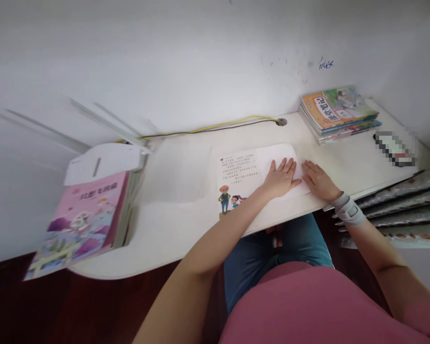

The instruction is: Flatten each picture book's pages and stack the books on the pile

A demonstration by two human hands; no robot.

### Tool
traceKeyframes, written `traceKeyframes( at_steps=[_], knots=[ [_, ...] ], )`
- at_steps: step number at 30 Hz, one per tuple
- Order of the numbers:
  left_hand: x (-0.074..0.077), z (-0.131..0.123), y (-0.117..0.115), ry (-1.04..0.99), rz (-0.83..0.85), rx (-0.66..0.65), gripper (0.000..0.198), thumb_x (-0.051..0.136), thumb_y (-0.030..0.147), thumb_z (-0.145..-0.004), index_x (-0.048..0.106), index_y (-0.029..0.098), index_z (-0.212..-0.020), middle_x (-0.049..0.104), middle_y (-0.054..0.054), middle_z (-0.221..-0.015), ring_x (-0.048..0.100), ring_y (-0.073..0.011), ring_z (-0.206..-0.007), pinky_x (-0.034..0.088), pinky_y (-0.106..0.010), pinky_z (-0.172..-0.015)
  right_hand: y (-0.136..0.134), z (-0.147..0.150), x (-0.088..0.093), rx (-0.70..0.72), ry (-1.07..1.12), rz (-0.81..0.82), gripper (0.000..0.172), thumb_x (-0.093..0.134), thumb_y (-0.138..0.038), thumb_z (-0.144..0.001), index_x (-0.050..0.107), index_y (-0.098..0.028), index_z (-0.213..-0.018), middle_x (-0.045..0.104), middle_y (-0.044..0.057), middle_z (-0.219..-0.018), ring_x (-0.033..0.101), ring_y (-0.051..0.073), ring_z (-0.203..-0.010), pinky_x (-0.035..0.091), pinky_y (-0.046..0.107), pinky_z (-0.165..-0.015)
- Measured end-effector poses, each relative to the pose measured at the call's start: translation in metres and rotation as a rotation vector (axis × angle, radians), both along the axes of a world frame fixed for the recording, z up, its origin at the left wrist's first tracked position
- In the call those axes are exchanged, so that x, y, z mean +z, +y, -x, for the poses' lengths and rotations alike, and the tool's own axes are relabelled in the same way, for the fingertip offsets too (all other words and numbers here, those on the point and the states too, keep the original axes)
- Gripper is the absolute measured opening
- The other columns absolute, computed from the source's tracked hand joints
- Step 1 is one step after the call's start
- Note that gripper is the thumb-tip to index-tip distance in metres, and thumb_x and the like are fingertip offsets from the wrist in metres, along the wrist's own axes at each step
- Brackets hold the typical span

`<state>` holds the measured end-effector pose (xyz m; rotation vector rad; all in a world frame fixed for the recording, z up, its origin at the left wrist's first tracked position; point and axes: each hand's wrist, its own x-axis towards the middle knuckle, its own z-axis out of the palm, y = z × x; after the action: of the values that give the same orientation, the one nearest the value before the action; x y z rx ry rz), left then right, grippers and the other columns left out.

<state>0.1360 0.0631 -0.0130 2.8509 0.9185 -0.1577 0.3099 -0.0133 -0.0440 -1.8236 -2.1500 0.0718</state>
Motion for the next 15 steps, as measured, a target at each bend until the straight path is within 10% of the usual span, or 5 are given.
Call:
traceKeyframes(
  at_steps=[15],
  knots=[
    [-0.0036,0.0003,-0.0018,-0.011,-0.004,0.027,0.067,0.015,0.052,-0.095,0.016,0.014,-0.151,0.014,-0.010,-0.158,0.010,-0.0278,-0.145,0.009,-0.054,-0.115,-0.0049,-0.0014,-0.0007,0.046,-0.110,-0.014,0.047,0.033,-0.032,-0.096,0.046,-0.010,-0.135,0.042,0.020,-0.144,0.034,0.028,-0.137,0.032,0.050,-0.109]
  ],
)
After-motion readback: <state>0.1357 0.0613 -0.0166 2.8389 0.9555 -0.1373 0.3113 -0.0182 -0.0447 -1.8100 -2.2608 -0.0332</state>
